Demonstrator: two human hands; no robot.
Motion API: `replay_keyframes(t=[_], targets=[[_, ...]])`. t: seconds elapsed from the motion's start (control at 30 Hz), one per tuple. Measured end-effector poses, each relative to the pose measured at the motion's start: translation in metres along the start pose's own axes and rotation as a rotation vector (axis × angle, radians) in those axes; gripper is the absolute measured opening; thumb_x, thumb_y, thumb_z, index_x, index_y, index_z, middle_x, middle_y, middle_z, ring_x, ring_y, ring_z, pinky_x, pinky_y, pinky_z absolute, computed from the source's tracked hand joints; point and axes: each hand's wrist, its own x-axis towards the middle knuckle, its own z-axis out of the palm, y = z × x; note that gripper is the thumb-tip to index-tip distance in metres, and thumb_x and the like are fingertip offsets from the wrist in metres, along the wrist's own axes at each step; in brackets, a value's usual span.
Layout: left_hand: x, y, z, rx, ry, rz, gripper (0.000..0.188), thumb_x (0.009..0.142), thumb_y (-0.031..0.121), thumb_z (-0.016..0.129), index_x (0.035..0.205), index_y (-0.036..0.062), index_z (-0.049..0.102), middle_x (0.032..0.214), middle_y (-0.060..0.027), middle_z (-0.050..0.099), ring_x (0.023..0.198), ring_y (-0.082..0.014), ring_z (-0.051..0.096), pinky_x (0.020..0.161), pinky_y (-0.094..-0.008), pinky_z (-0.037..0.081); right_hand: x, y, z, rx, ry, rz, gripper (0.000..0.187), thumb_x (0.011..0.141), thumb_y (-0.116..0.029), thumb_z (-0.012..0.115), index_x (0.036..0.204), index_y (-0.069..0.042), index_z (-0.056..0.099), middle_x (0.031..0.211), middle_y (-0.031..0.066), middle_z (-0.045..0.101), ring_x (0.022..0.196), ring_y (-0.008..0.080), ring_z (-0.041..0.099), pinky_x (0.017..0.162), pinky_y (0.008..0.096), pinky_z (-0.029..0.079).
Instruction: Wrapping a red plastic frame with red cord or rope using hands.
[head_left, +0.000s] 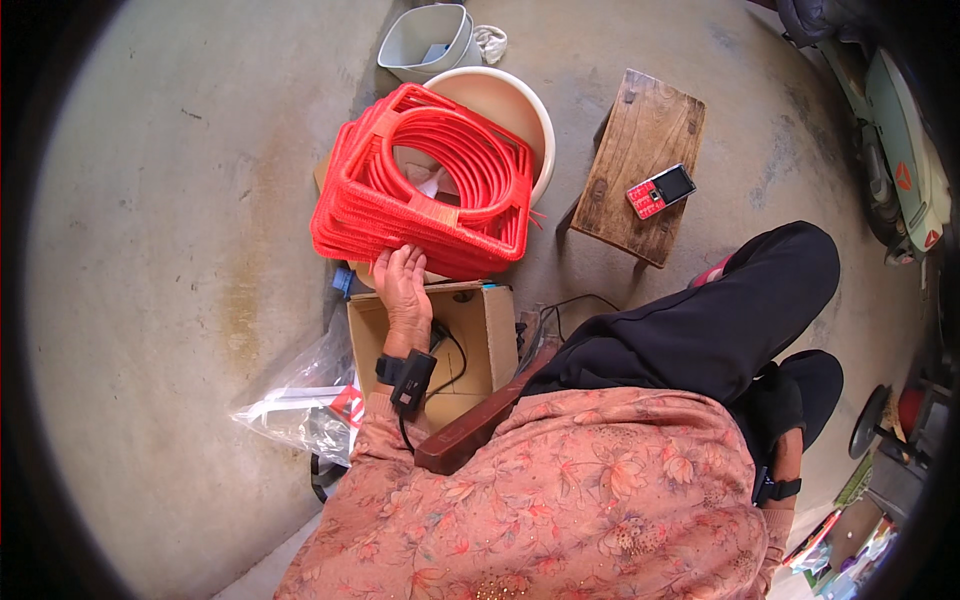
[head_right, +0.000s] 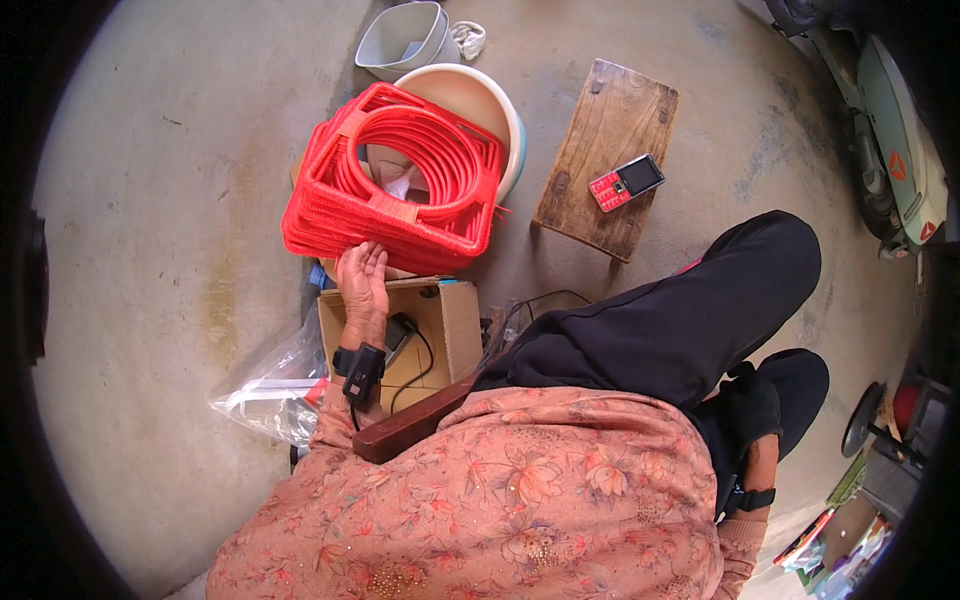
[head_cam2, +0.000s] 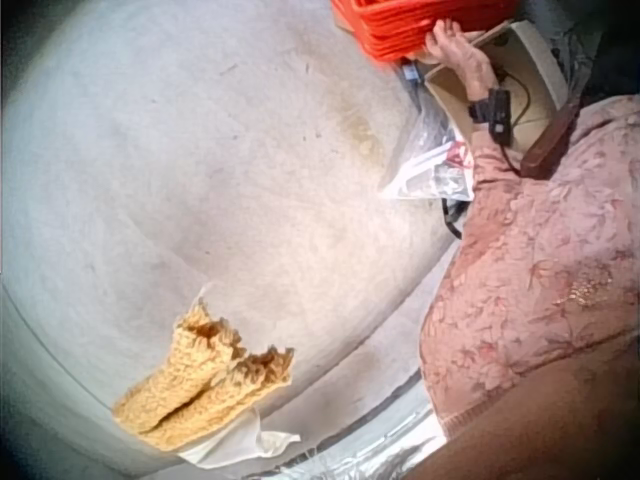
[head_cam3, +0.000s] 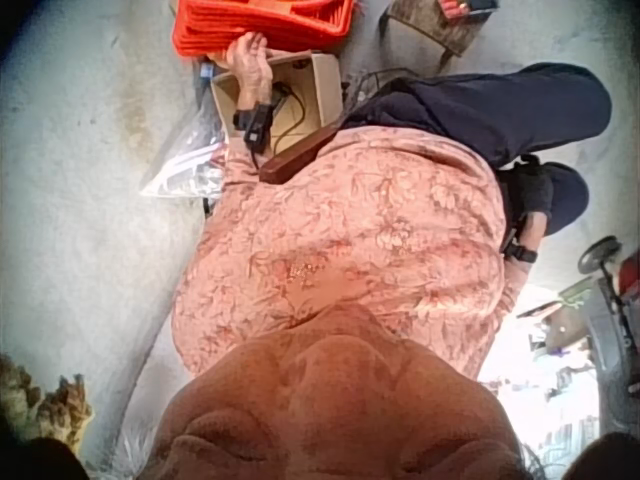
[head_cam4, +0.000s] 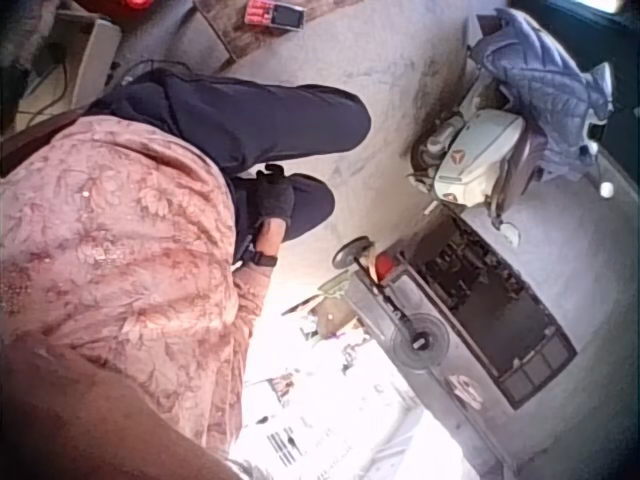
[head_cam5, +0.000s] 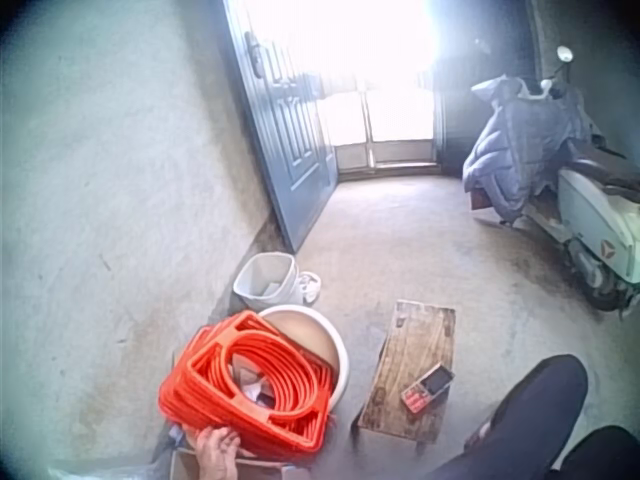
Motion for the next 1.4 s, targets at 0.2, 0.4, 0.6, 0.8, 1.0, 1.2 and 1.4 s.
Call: replay_keyframes(t=[0.2, 0.4, 0.6, 0.8, 1.0, 1.2, 1.4], targets=[[0.001, 0.002, -0.001, 0.063, 0.003, 0.001, 0.054, 0.083, 0.014, 0.061, 0.129, -0.0012, 0.036, 0.107, -0.0141, 0.054, 0.097, -0.0267, 0.057, 0.093, -0.0405, 0.045, -0.001, -0.004, -0.001, -0.003, 0.006, -0.003, 0.028, 0.075, -0.018, 0.067, 0.099, -0.007, 0.063, 0.086, 0.0189, 0.068, 0.081, 0.0356, 0.066, 0.073, 0.0418, 0.052], [-0.006, 0.011, 0.005, 0.119, 0.11, -0.042, 0.051, 0.082, 0.014, 0.062, 0.128, 0.0034, 0.044, 0.107, -0.0098, 0.055, 0.097, -0.0239, 0.055, 0.087, -0.0359, 0.045, -0.001, -0.009, -0.003, 0.008, 0.0, -0.002, 0.023, 0.078, -0.017, 0.06, 0.097, -0.003, 0.064, 0.085, 0.0235, 0.066, 0.082, 0.0397, 0.064, 0.069, 0.0446, 0.05], [-0.013, 0.022, 0.008, 0.389, 0.099, -0.023, 0.054, 0.078, 0.015, 0.067, 0.129, 0.0074, 0.049, 0.106, -0.0039, 0.057, 0.094, -0.0184, 0.052, 0.086, -0.0345, 0.042, 0.003, 0.005, 0.004, 0.005, 0.002, -0.045, 0.025, 0.079, -0.017, 0.06, 0.098, -0.003, 0.064, 0.085, 0.0243, 0.065, 0.08, 0.0403, 0.064, 0.068, 0.0451, 0.05], [-0.014, 0.025, 0.01, 0.436, 0.107, -0.057, 0.056, 0.078, 0.017, 0.069, 0.129, 0.0063, 0.049, 0.111, -0.0056, 0.057, 0.101, -0.0196, 0.053, 0.084, -0.0346, 0.043, 0.004, 0.023, 0.011, -0.057, -0.034, -0.063, 0.029, 0.083, -0.033, 0.062, 0.107, -0.017, 0.063, 0.083, 0.021, 0.067, 0.079, 0.0402, 0.065, 0.064, 0.0486, 0.051], [-0.009, 0.022, 0.002, 0.385, 0.089, -0.027, 0.059, 0.079, 0.02, 0.069, 0.131, 0.0027, 0.047, 0.113, -0.01, 0.057, 0.109, -0.0242, 0.051, 0.092, -0.0372, 0.041, -0.002, 0.015, 0.003, -0.001, -0.028, -0.061, 0.03, 0.082, -0.034, 0.063, 0.107, -0.018, 0.064, 0.084, 0.0206, 0.067, 0.08, 0.04, 0.065, 0.066, 0.0478, 0.052], [-0.009, 0.022, 0.001, 0.372, 0.09, -0.033, 0.058, 0.08, 0.02, 0.069, 0.13, 0.0007, 0.048, 0.114, -0.01, 0.057, 0.11, -0.0241, 0.051, 0.098, -0.0385, 0.037, -0.003, 0.011, 0.0, -0.016, -0.04, -0.062, 0.029, 0.082, -0.034, 0.063, 0.106, -0.017, 0.064, 0.083, 0.0201, 0.067, 0.079, 0.0397, 0.066, 0.065, 0.048, 0.052], [-0.01, 0.017, -0.004, 0.26, 0.083, 0.002, 0.062, 0.082, 0.014, 0.067, 0.135, -0.0039, 0.039, 0.112, -0.0094, 0.058, 0.101, -0.0178, 0.055, 0.094, -0.0349, 0.04, 0.003, 0.013, 0.005, -0.008, -0.064, -0.027, 0.032, 0.082, -0.035, 0.063, 0.108, -0.016, 0.063, 0.083, 0.0209, 0.067, 0.079, 0.0398, 0.065, 0.066, 0.0485, 0.051]])
